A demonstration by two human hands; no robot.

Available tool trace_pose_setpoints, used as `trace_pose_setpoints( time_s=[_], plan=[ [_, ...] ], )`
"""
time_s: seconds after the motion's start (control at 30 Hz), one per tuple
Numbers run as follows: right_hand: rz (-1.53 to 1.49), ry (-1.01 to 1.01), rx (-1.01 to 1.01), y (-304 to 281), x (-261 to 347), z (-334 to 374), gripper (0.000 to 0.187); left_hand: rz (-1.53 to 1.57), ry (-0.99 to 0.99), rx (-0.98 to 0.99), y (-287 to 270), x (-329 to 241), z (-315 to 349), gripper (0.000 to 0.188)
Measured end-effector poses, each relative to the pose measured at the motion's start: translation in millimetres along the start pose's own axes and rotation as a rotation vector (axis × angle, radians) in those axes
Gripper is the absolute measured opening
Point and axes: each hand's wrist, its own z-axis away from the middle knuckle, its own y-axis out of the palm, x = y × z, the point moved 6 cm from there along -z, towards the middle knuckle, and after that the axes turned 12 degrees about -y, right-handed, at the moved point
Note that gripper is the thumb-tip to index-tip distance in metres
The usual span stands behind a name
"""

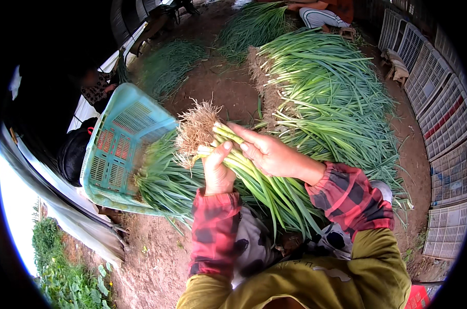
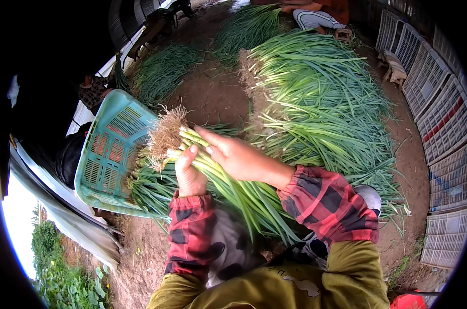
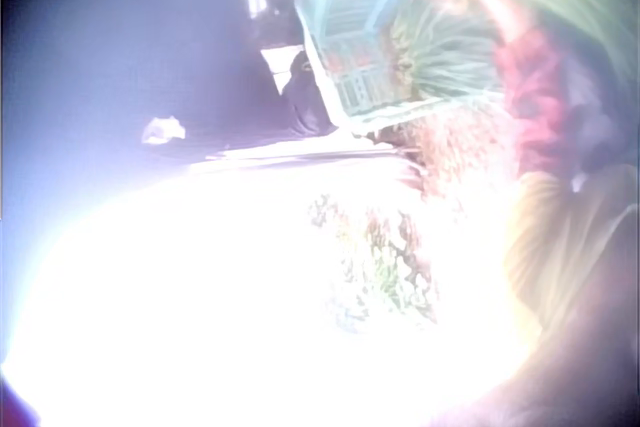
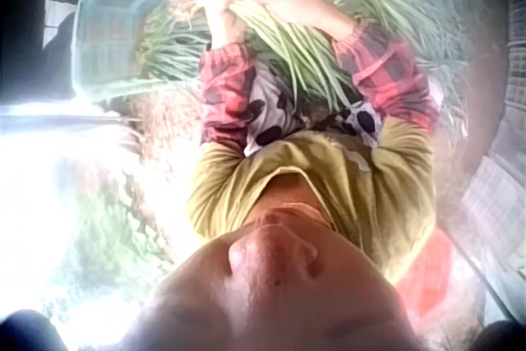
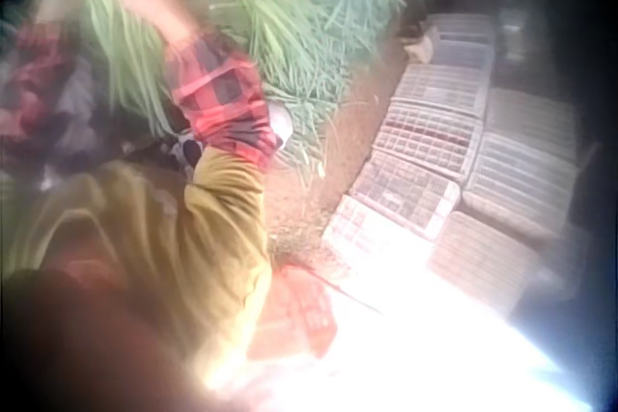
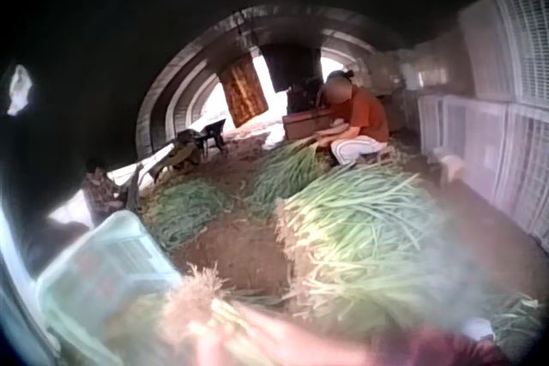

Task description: The person gathers green onions from a large pile on the ground, aligns the roots, and places bundles into a light blue plastic basket. The person repeats this process continuously, handling the onions by hand without using any tools.

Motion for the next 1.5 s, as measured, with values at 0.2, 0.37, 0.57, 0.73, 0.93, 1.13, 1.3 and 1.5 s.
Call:
trace_pose_setpoints(
  time_s=[0.2, 0.37, 0.57, 0.73, 0.93, 1.13, 1.3, 1.5],
  plan=[
    [0.297, 0.100, 0.260, 1.3, 23.3, 1.2, 0.062, -0.152, 0.090, -0.065, 4.3, -5.6, 3.4, 0.044],
    [0.597, 0.036, 0.396, -7.5, 27.9, -2.0, 0.061, -0.123, 0.042, -0.092, 12.3, -10.0, 13.2, 0.038],
    [-0.382, 0.558, 0.377, 33.6, -31.4, 41.4, 0.069, -0.269, 0.032, -0.101, 10.9, 5.4, 21.2, 0.045],
    [-0.545, 0.554, 0.504, 28.5, -12.2, 33.1, 0.048, -0.399, 0.128, 0.327, 35.4, -10.3, 31.8, 0.091],
    [-0.723, 0.570, 0.774, 49.9, -24.1, 67.8, 0.073, -0.189, -0.091, 0.275, 16.8, -12.4, 50.2, 0.068],
    [-0.767, 1.155, 0.317, 98.6, -63.4, 243.7, 0.064, -0.016, -0.012, 0.553, -7.1, -59.3, 55.2, 0.067],
    [0.156, 0.893, 0.513, 148.8, -134.6, 314.2, 0.040, -0.094, -0.140, 0.270, -32.5, -48.3, 47.0, 0.076],
    [0.812, 0.940, 0.072, 55.1, -223.2, 305.9, 0.047, -0.165, -0.245, 0.101, -34.0, -28.5, 28.0, 0.063]
  ],
)
